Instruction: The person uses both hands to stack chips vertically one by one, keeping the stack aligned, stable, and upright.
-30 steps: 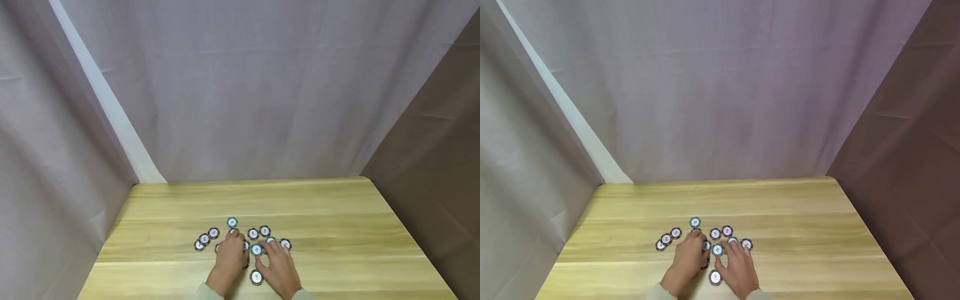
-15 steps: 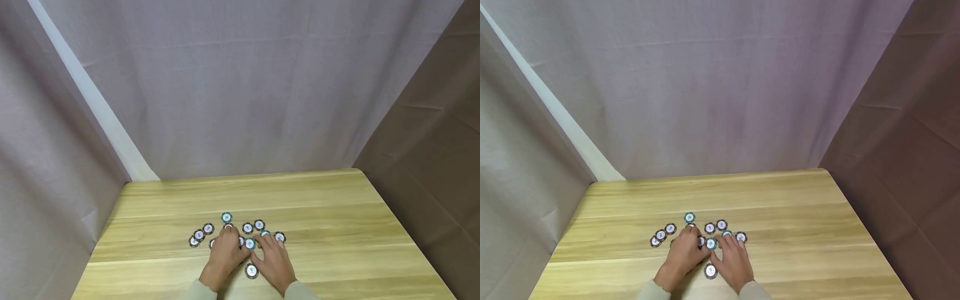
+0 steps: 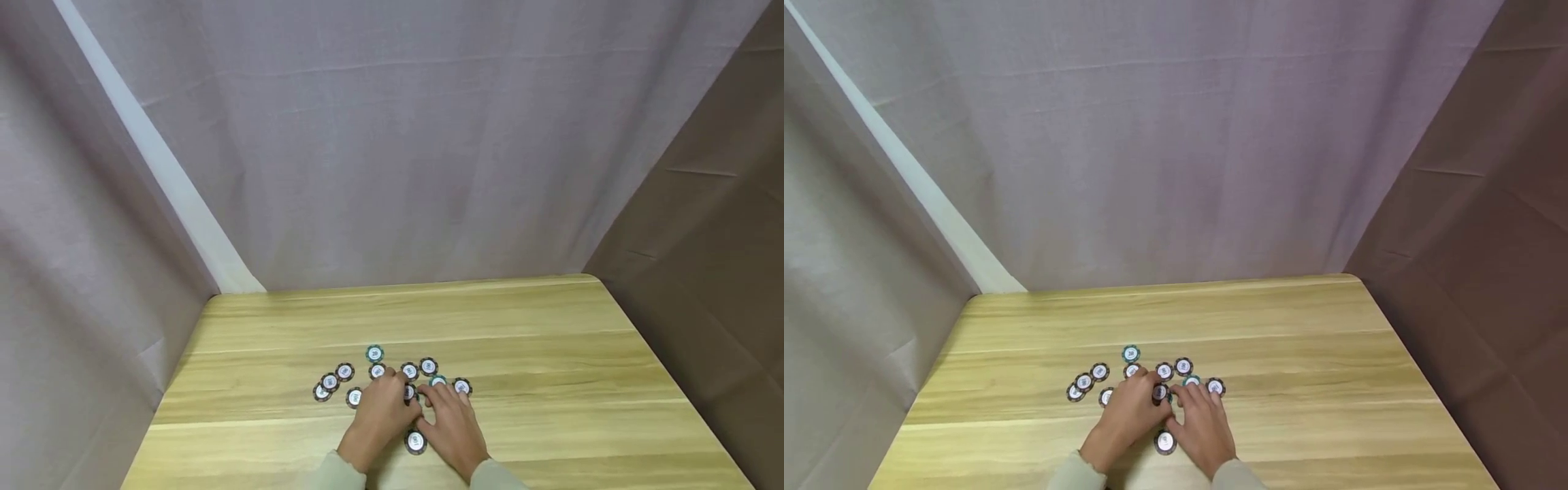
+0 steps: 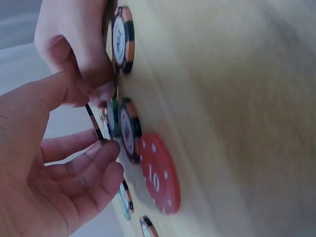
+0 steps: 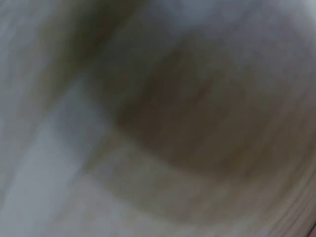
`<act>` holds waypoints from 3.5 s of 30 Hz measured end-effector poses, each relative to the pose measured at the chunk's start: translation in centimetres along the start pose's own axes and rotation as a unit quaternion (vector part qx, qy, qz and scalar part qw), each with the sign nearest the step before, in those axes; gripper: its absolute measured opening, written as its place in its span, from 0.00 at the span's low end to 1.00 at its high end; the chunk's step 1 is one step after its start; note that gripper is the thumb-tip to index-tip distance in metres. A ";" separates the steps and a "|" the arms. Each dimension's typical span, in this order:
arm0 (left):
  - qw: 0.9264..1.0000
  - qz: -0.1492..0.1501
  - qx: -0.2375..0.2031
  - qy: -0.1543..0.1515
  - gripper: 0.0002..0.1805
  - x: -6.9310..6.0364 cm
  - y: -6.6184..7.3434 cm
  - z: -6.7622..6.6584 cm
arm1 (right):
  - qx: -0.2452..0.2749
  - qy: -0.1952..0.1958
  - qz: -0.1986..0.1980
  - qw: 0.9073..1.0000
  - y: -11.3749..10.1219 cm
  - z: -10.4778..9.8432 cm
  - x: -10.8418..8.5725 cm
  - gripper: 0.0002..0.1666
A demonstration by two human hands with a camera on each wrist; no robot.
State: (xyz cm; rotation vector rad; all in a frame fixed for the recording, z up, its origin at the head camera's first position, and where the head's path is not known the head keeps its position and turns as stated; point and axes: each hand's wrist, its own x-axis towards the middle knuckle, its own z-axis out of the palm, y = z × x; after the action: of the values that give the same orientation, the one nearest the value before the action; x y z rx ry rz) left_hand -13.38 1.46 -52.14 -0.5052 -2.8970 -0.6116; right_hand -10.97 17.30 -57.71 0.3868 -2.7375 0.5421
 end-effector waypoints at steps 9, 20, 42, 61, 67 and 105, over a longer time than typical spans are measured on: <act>0.999 -0.028 -0.018 -0.027 0.14 0.1 1.5 0.0 | 0.002 0.012 -0.009 1.000 0.3 -0.9 -0.4 0.25; 0.995 -0.094 -0.023 -0.040 0.11 -0.2 3.2 -0.5 | -0.002 0.012 -0.009 1.000 0.4 -1.3 -0.7 0.26; 0.997 -0.042 -0.064 0.005 0.09 0.1 0.1 -1.7 | -0.005 -0.004 0.020 1.000 -0.4 -1.2 -0.3 0.21; 0.991 -0.057 0.073 0.094 0.19 -0.4 -4.7 -0.8 | 0.010 -0.015 0.017 1.000 -0.8 -0.6 -0.7 0.22; 0.993 -0.063 0.062 0.078 0.22 0.3 -3.6 -0.6 | 0.007 -0.020 0.032 0.999 -0.1 -1.2 -0.9 0.22; 1.000 -0.005 0.006 0.024 0.17 -1.3 -1.7 -1.2 | -0.004 -0.008 0.033 0.999 -0.9 -0.5 -1.2 0.22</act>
State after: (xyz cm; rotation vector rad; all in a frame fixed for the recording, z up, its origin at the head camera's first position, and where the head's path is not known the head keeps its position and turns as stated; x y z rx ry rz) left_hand -12.65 -0.91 -51.95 -0.4676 -2.8584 -0.5981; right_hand -9.42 16.93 -57.40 0.3023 -2.7745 0.5482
